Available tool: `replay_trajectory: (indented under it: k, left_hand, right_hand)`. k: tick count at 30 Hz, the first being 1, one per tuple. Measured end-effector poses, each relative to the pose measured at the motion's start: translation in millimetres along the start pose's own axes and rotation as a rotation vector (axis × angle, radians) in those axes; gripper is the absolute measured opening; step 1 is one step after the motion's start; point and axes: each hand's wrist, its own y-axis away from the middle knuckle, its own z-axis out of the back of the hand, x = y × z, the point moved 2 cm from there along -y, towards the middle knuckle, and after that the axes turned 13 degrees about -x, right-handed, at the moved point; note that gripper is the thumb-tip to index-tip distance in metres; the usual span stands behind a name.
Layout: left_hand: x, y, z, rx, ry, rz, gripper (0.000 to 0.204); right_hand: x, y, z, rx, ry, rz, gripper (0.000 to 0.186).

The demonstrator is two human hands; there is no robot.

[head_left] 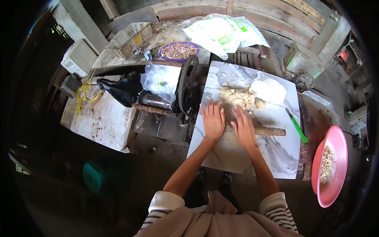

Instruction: The person flattens dough on a board, cuts it into pieces with a knife, and feeds the pieces into a manual noodle press to create noodles into a bowl.

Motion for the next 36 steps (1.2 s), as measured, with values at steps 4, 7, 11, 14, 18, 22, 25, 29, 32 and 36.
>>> replay_trajectory:
  k: [4, 7, 11, 14, 18, 22, 25, 29, 32, 36]
  left_hand:
    - [-3, 14, 15, 0.074, 0.121, -0.001, 0.016]
    - [1, 21, 17, 0.192, 0.106, -0.132, 0.018]
    - [-12, 11, 23, 0.223, 0.14, -0.171, 0.023]
    - [-25, 19, 36, 0.277, 0.173, -0.159, 0.023]
    - [-24, 38, 42, 0.365, 0.218, -0.084, 0.019]
    - [-27, 40, 38, 0.292, 0.074, -0.158, 0.014]
    - [-37, 31, 31, 0.178, 0.141, -0.129, 0.017]
    - [-33, 1, 6, 0.078, 0.044, -0.132, 0.028]
    - [-36, -32, -25, 0.076, -0.004, -0.132, 0.033]
    - [-32, -23, -30, 0.1, -0.008, -0.097, 0.038]
  right_hand:
    - [-2, 21, 22, 0.093, -0.131, 0.0, 0.045]
    - [2, 18, 39, 0.136, -0.013, 0.11, 0.045]
    - [0, 25, 51, 0.115, -0.053, 0.122, 0.045]
    - [7, 42, 68, 0.119, -0.057, 0.089, 0.044]
    - [19, 61, 71, 0.165, -0.046, 0.011, 0.044]
    - [39, 59, 59, 0.001, 0.042, -0.13, 0.039]
    - [36, 59, 37, -0.024, 0.253, -0.256, 0.047]
    - [20, 26, 12, -0.069, 0.452, -0.317, 0.055]
    - [2, -15, 6, -0.159, 0.457, -0.341, 0.055]
    - [-1, -10, 2, -0.144, 0.422, -0.361, 0.057]
